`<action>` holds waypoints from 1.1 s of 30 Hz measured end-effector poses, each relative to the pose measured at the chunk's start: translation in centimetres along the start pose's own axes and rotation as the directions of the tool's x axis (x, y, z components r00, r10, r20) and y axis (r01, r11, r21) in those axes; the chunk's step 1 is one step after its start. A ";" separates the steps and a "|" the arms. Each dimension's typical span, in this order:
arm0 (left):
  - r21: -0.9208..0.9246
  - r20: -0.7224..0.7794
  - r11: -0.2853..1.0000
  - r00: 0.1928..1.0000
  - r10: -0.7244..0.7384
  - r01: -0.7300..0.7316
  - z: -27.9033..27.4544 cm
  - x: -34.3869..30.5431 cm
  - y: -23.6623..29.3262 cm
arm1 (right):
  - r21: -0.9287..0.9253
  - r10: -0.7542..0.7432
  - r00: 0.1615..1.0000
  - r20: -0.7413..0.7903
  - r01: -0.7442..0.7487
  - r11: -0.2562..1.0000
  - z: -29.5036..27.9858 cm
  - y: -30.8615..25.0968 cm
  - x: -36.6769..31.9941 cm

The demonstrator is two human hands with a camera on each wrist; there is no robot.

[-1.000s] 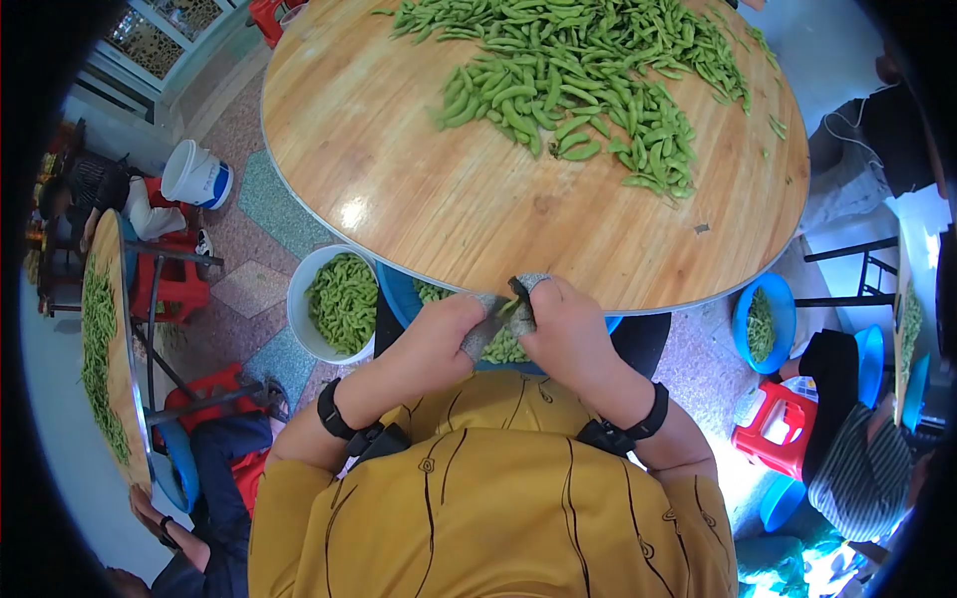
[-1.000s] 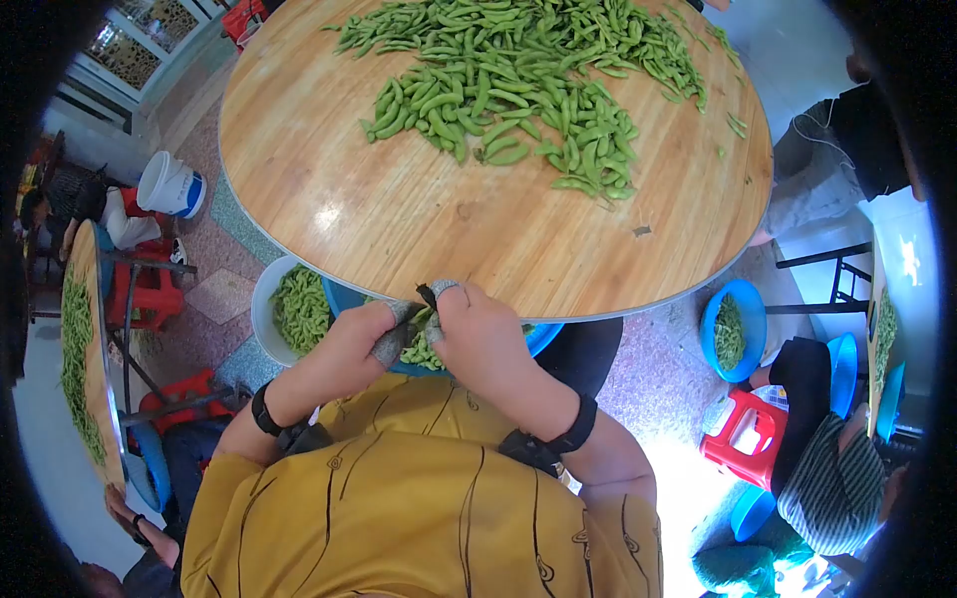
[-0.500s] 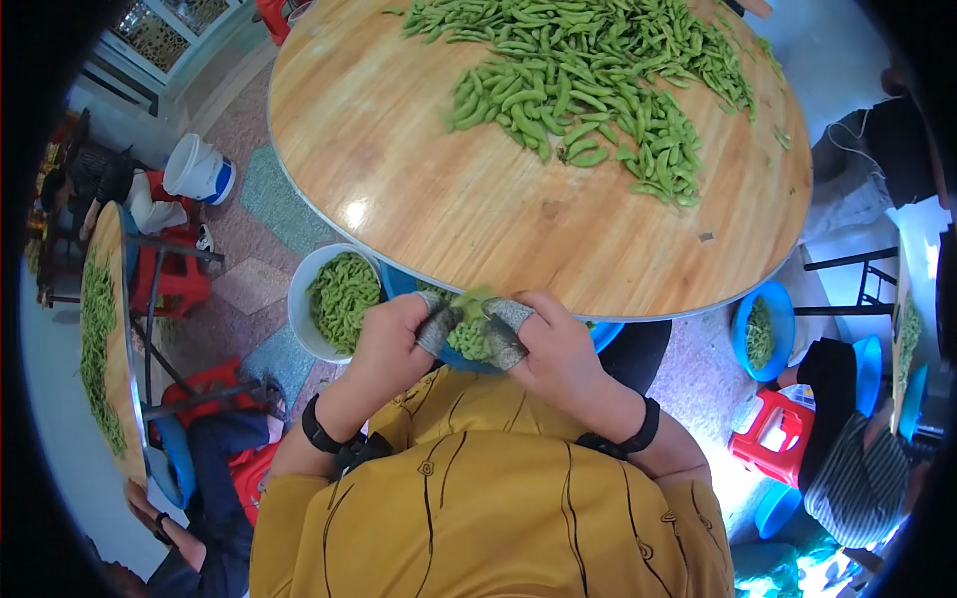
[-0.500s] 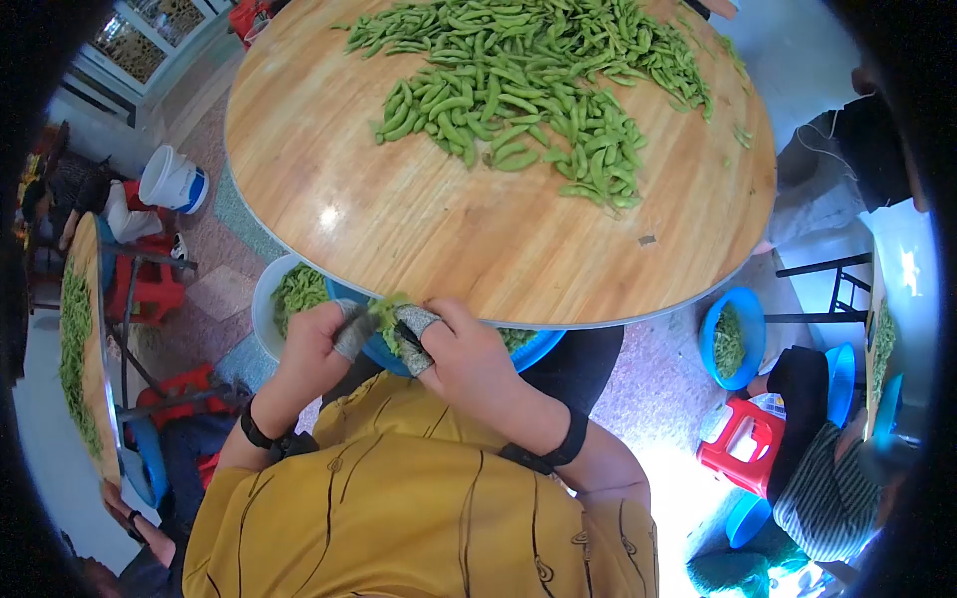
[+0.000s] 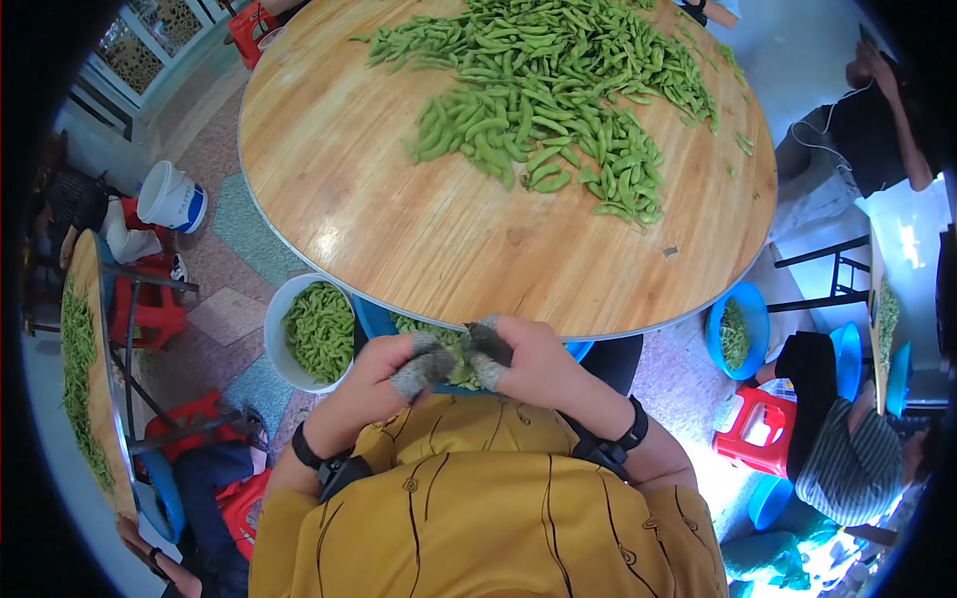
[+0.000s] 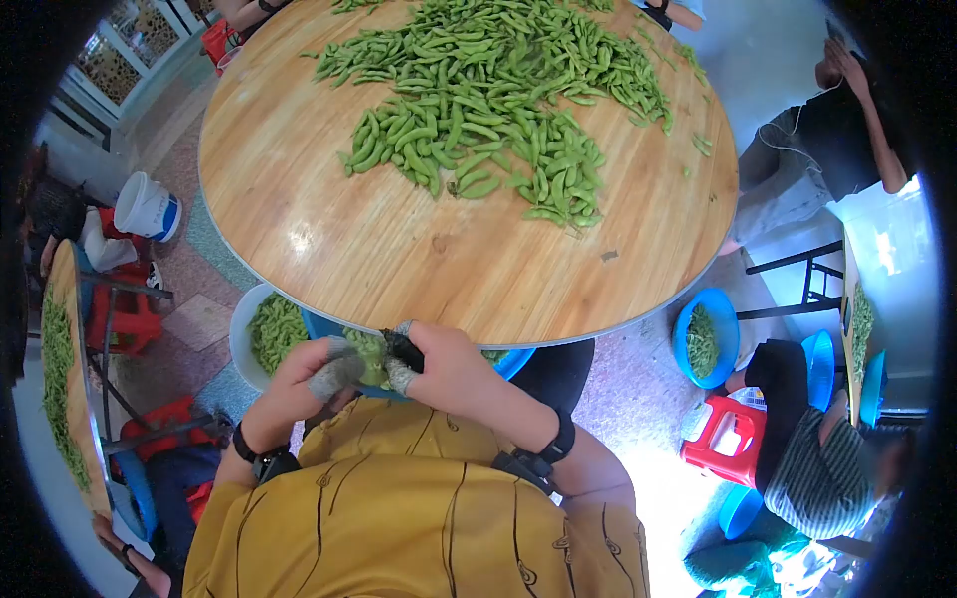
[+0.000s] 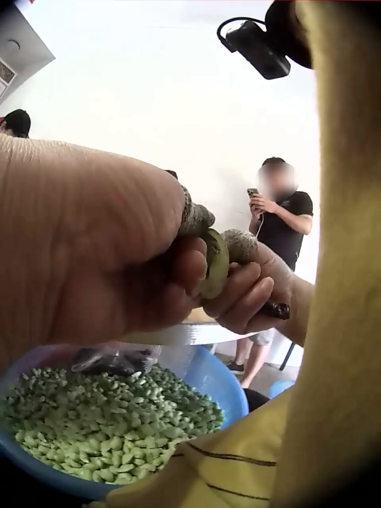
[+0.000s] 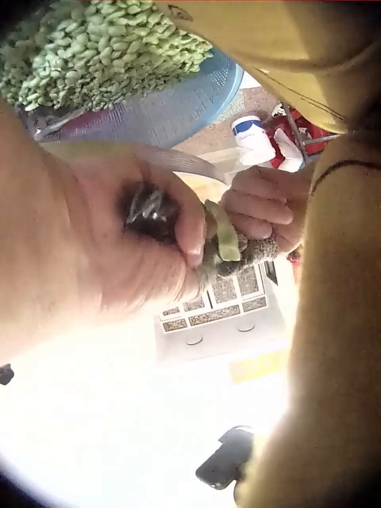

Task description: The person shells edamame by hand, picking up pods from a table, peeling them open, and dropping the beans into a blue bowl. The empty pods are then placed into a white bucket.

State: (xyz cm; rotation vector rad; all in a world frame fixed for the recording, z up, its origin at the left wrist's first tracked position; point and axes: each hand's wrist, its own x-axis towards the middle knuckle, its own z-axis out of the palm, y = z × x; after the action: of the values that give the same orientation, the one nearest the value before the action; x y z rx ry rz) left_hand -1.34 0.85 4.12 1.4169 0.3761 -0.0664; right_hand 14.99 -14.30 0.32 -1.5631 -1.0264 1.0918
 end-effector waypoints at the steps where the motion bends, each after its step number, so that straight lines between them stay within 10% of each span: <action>1: 0.107 -0.080 0.993 0.995 0.062 -0.053 -0.8 -0.4 -0.6 | -0.420 -0.286 0.953 -0.101 0.220 0.880 0.3 0.4 0.3; 6: 0.308 -0.449 0.947 0.891 0.065 0.086 -6.1 -4.1 -3.4 | -0.542 -0.230 0.973 -0.012 0.187 0.819 -0.4 -0.5 0.6; 8: 0.742 -0.524 0.610 0.808 0.271 0.277 -7.9 -5.3 -4.2 | -0.595 -0.263 0.955 -0.134 0.134 0.792 -1.4 -1.2 1.0; 12: 0.771 -0.636 0.266 0.704 0.316 0.578 -9.1 -6.4 -6.0 | -0.689 -0.353 0.802 -0.482 -0.099 0.718 -7.4 -2.4 4.7; 15: 0.802 -0.589 0.358 0.735 0.335 0.479 -7.5 -5.1 -3.0 | -0.767 -0.422 0.762 -0.491 -0.149 0.624 -11.7 -1.3 7.9; 20: 0.635 -0.147 0.740 0.905 0.399 -0.223 -1.9 -0.8 5.1 | -0.715 -0.277 0.835 -0.475 -0.183 0.675 -12.0 -0.9 9.1; 23: 0.433 0.282 0.627 0.757 0.589 -0.648 2.3 0.5 10.0 | -0.477 -0.193 0.819 -0.540 -0.109 0.872 -10.9 0.6 8.1; 25: 0.261 0.313 0.593 0.648 0.694 -0.762 5.8 0.3 11.9 | -0.339 -0.177 0.807 -0.564 -0.031 0.940 -9.7 0.7 6.9; 27: 0.407 0.480 0.532 0.669 0.567 -0.743 8.9 0.4 14.1 | -0.148 -0.018 0.794 -0.607 -0.090 0.985 -8.7 -0.5 5.6; 28: 0.418 0.468 0.545 0.687 0.556 -0.727 9.0 0.3 14.9 | -0.349 -0.122 0.816 -0.564 -0.102 0.932 -8.0 -2.2 4.5; 33: 0.512 0.364 0.854 0.924 -0.114 -0.096 8.9 0.5 18.2 | -0.192 -0.050 0.843 -0.535 -0.064 0.979 -7.5 -0.4 2.0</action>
State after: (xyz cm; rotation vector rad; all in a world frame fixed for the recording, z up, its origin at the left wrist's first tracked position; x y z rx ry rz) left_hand 5.89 -4.79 22.17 1.8954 0.0297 -0.4816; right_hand 22.63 -14.03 1.55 -1.8939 -0.7531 0.4983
